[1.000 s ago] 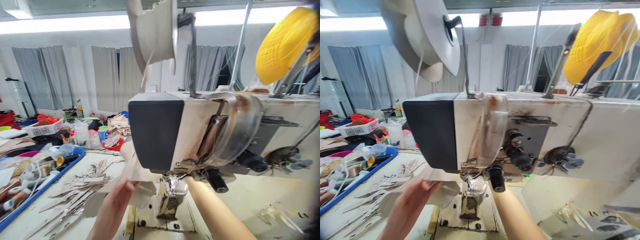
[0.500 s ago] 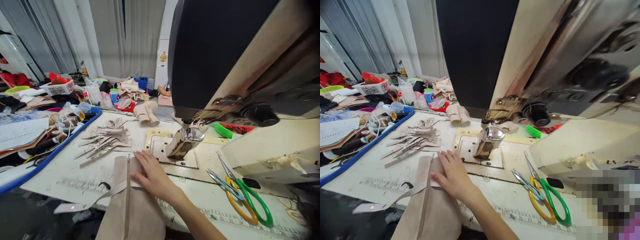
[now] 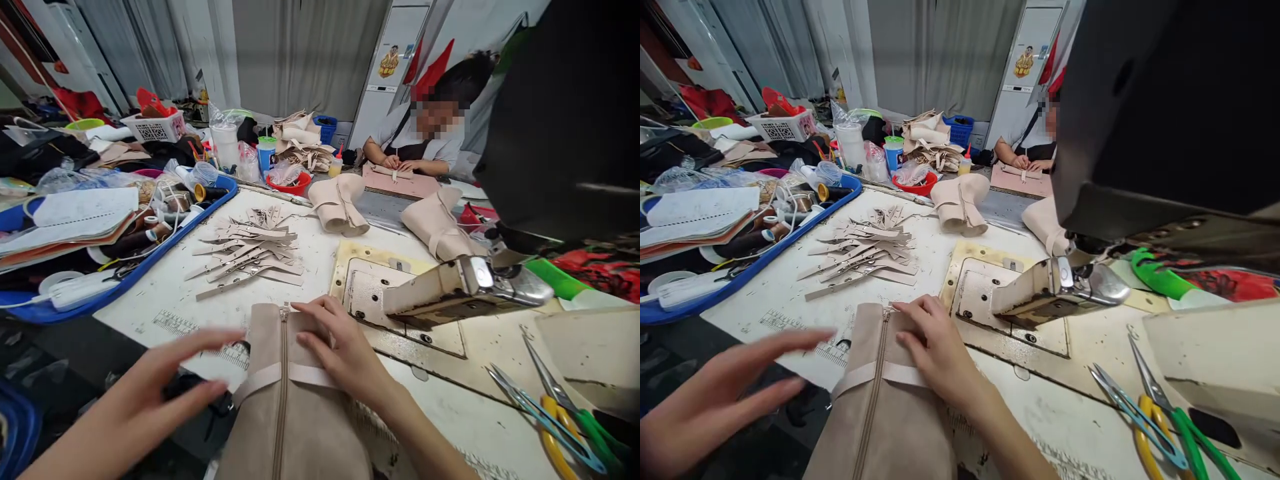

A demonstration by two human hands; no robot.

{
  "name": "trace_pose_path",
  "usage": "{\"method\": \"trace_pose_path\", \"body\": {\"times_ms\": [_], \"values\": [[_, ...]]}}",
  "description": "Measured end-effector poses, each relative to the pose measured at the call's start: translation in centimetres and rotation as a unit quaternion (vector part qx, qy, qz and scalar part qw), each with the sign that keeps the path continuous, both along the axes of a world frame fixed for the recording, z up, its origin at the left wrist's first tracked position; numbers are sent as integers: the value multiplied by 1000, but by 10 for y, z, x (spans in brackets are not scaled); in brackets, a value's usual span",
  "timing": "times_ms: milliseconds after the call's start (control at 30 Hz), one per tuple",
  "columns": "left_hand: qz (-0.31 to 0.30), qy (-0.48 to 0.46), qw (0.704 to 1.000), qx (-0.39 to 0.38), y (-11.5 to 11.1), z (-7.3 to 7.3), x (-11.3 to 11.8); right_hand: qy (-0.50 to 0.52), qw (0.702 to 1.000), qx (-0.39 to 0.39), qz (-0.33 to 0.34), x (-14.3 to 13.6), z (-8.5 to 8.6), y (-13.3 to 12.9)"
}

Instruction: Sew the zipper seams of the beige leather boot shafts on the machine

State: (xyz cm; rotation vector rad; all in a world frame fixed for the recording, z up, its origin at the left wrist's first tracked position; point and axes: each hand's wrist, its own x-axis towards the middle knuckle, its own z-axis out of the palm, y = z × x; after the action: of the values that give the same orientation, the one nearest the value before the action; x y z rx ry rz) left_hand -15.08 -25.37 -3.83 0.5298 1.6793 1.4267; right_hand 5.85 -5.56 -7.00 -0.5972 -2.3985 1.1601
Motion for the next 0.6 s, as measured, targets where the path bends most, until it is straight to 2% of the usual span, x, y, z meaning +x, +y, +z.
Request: {"method": "trace_pose_path", "body": {"times_ms": [33,67,100,167,267,333,400,467,533,600], "values": [[-102,121,987,-18,20,-1,-7,17,1000,-10,-4,1,2,0],[-177,201,963,-20,41,-2,-12,34,999,-21,-8,3,4,0],[-235,230,944,-25,61,-3,-16,49,998,-32,-12,5,5,1],[-317,228,920,-39,94,-3,-20,64,996,-52,-15,8,9,2],[-401,159,901,-45,118,3,-19,47,996,-75,-19,10,15,4],[-426,133,894,-36,122,9,-15,26,994,-96,-39,6,19,6],[-418,130,899,-28,122,13,-10,9,992,-111,-52,-1,24,8],[-400,134,906,-23,122,13,-3,23,994,-83,-60,-9,25,6],[-377,133,917,-14,120,7,4,79,993,38,-85,-13,24,1],[-342,131,930,0,119,-3,9,149,964,196,-99,-7,20,-9]]}}
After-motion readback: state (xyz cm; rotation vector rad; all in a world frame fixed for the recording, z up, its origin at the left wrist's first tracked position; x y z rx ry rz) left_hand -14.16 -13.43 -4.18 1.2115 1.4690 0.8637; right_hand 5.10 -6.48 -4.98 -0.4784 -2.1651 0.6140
